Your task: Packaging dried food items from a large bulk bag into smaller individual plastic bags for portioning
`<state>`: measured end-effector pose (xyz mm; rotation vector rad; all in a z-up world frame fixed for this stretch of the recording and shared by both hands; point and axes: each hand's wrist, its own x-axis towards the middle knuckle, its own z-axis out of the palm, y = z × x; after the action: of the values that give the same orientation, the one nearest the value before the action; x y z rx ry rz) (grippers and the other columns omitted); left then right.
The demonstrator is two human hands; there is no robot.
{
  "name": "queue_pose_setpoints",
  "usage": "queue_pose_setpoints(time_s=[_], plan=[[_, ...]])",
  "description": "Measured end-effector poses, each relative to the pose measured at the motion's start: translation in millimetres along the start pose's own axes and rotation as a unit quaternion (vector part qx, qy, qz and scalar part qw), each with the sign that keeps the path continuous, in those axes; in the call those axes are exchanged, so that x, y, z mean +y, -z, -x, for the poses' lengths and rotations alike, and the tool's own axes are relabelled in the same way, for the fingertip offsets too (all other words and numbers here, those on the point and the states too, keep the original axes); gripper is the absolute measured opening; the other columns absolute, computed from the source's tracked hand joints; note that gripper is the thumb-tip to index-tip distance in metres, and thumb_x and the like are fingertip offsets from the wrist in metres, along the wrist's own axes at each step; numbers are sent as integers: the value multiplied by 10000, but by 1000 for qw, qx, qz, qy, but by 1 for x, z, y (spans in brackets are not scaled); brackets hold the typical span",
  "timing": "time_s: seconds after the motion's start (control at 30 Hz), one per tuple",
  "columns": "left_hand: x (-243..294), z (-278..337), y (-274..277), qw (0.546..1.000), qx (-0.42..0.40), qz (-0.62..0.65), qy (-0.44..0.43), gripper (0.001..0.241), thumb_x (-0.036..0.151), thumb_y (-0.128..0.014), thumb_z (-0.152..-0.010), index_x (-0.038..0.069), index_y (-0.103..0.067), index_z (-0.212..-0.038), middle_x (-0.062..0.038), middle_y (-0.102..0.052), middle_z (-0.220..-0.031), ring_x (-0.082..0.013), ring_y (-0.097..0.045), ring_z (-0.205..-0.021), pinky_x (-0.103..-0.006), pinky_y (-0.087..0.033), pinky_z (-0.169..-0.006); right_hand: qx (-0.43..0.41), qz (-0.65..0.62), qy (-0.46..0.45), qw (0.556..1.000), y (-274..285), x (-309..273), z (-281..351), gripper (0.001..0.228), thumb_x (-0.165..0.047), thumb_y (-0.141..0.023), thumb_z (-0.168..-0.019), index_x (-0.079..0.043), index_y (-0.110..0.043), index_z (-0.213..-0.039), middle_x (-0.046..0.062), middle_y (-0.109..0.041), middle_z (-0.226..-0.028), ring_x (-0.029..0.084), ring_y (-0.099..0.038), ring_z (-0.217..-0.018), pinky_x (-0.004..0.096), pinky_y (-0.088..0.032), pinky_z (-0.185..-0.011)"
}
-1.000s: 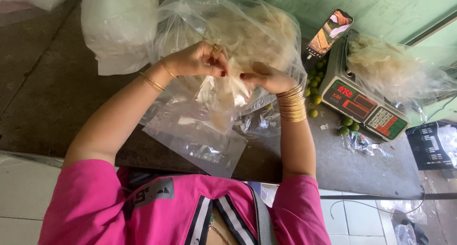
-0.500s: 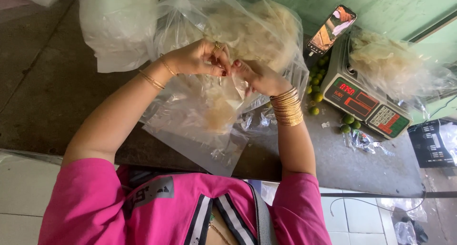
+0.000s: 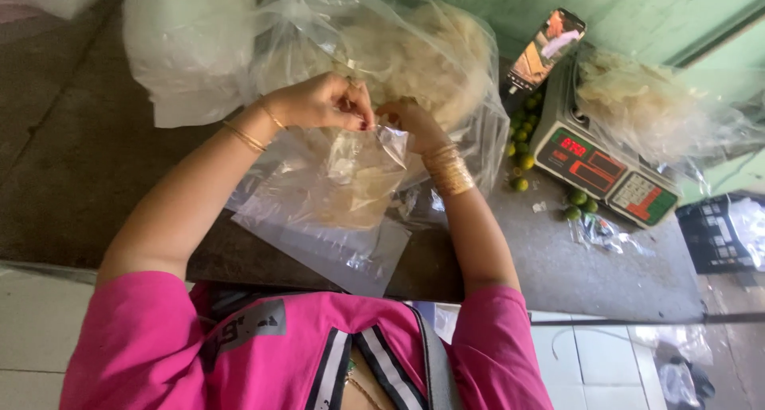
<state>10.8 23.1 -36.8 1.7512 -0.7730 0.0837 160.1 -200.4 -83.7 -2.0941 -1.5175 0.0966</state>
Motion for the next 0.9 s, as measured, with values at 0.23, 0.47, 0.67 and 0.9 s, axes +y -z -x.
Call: queue_pose_setpoints(time_s=[0.23, 0.47, 0.67, 0.9], plan=[[-6, -2, 2, 998, -12, -54, 5, 143, 109, -767, -892, 72, -787, -1028, -40, -628, -926, -115, -559, -862, -288, -492, -759, 22, 124, -14, 992, -12, 35, -7, 285, -259, -760, -786, -62, -731, -990, 208, -709, -761, 460, -704, -748, 525, -563, -719], [-2, -1, 1, 999, 4, -23, 45, 130, 111, -780, -906, 64, -779, -1027, -36, -640, -974, -81, -581, -885, -237, -523, -801, -53, 205, -126, 969, -35, 70, -15, 300, -208, -618, -896, -20, -598, -1129, 261, -737, -873, 516, -716, -895, 645, -555, -800], [2, -1, 3, 998, -19, -41, 40, 89, 48, -717, -942, 80, -758, -1014, -22, -659, -975, -130, -675, -903, -230, -596, -831, 215, 47, 4, 976, 37, 36, 4, 276, 105, -615, -753, -92, -761, -880, 37, -776, -890, 134, -737, -703, 271, -617, -671], [-2, -1, 3, 999, -21, -41, 21, 79, 83, -696, -964, 111, -750, -1016, -10, -663, -984, -118, -662, -893, -243, -576, -827, 135, -176, 13, 975, 82, -40, 23, 174, 107, -566, -1006, -15, -668, -1077, 108, -695, -1052, 167, -700, -943, 246, -634, -905]])
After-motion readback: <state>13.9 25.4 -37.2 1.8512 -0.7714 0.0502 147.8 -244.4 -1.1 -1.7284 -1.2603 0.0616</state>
